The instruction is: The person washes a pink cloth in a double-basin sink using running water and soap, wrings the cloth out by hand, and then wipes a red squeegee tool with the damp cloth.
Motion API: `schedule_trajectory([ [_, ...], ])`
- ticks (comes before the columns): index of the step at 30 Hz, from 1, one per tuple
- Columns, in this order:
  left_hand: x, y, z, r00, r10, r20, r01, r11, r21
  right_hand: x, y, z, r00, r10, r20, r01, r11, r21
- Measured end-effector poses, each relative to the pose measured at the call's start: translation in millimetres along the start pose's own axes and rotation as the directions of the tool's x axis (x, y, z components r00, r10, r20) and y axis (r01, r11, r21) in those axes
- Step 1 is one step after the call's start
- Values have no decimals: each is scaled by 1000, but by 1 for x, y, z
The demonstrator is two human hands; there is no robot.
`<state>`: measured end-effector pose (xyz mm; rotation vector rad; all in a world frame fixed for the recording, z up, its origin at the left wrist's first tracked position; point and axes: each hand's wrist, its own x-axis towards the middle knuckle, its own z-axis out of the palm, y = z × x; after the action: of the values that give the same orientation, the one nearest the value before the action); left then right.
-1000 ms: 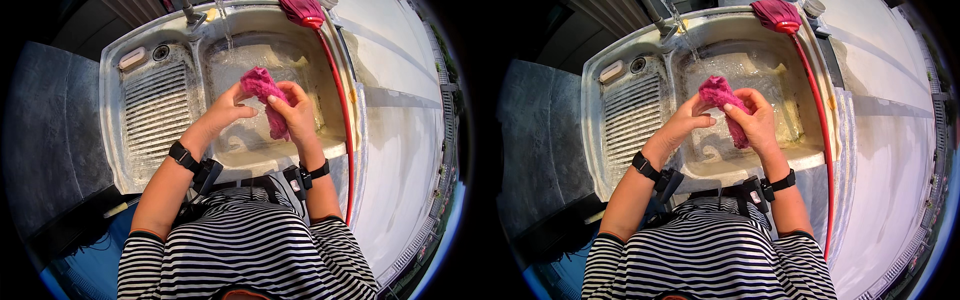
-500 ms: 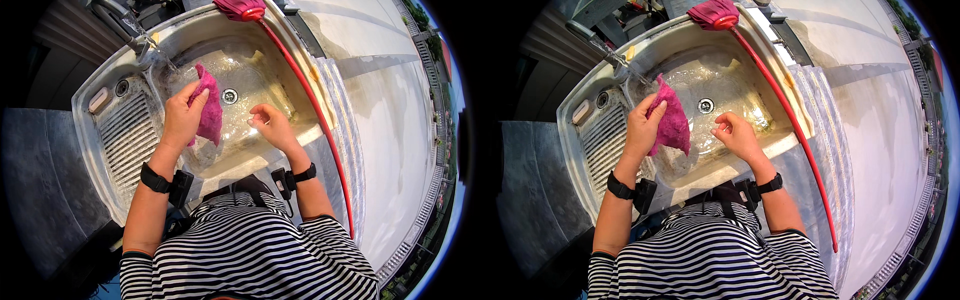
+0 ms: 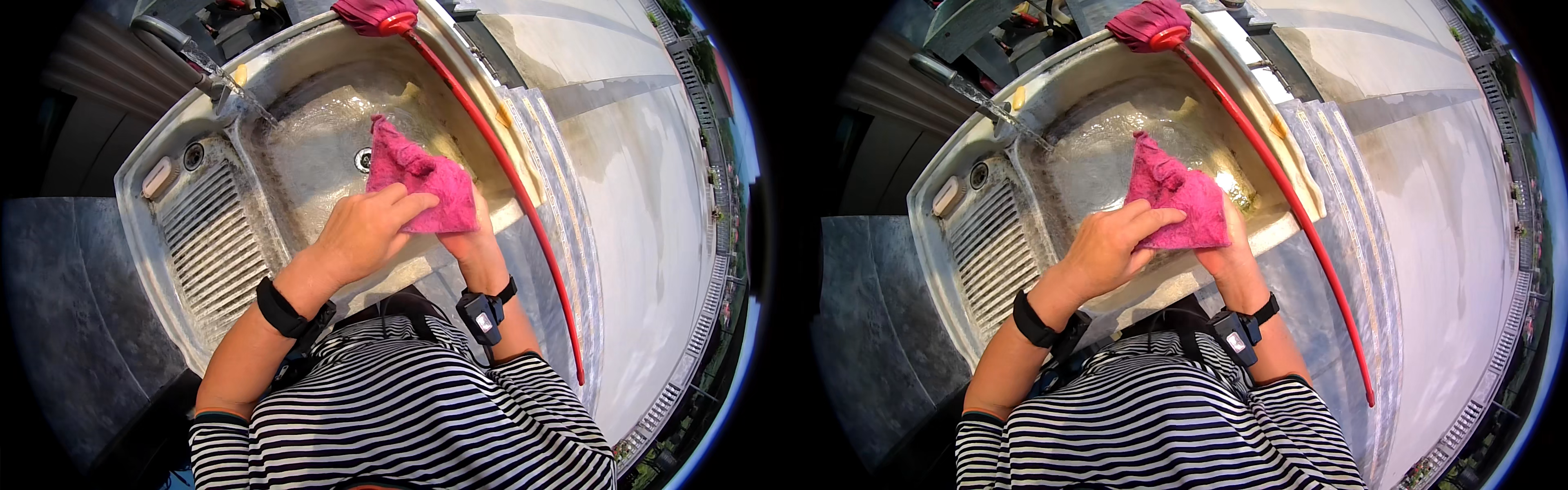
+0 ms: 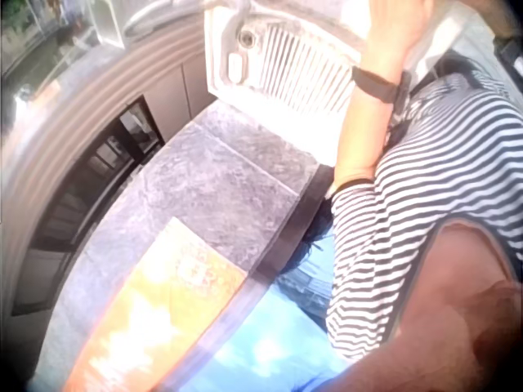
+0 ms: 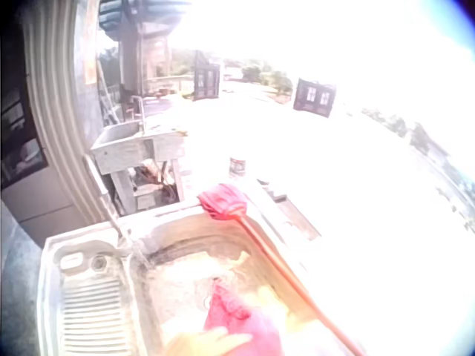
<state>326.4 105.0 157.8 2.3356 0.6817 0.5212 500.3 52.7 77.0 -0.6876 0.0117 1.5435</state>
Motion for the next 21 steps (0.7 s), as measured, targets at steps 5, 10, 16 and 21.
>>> schedule_trajectory([
  [5,-4,-18,0,987,-107,-117,82,975,-207,-11,0,12,984,-179,17,143,724,-674],
  [10,-14,-34,-25,982,-186,-30,166,931,-324,-13,2,46,923,124,364,202,648,-734],
  [16,-27,-48,-71,913,-362,-189,320,922,-217,-5,14,59,879,343,333,287,178,-941],
  [21,-37,-64,-78,849,-355,-392,298,933,-199,7,-2,89,649,-126,751,700,-289,-653],
])
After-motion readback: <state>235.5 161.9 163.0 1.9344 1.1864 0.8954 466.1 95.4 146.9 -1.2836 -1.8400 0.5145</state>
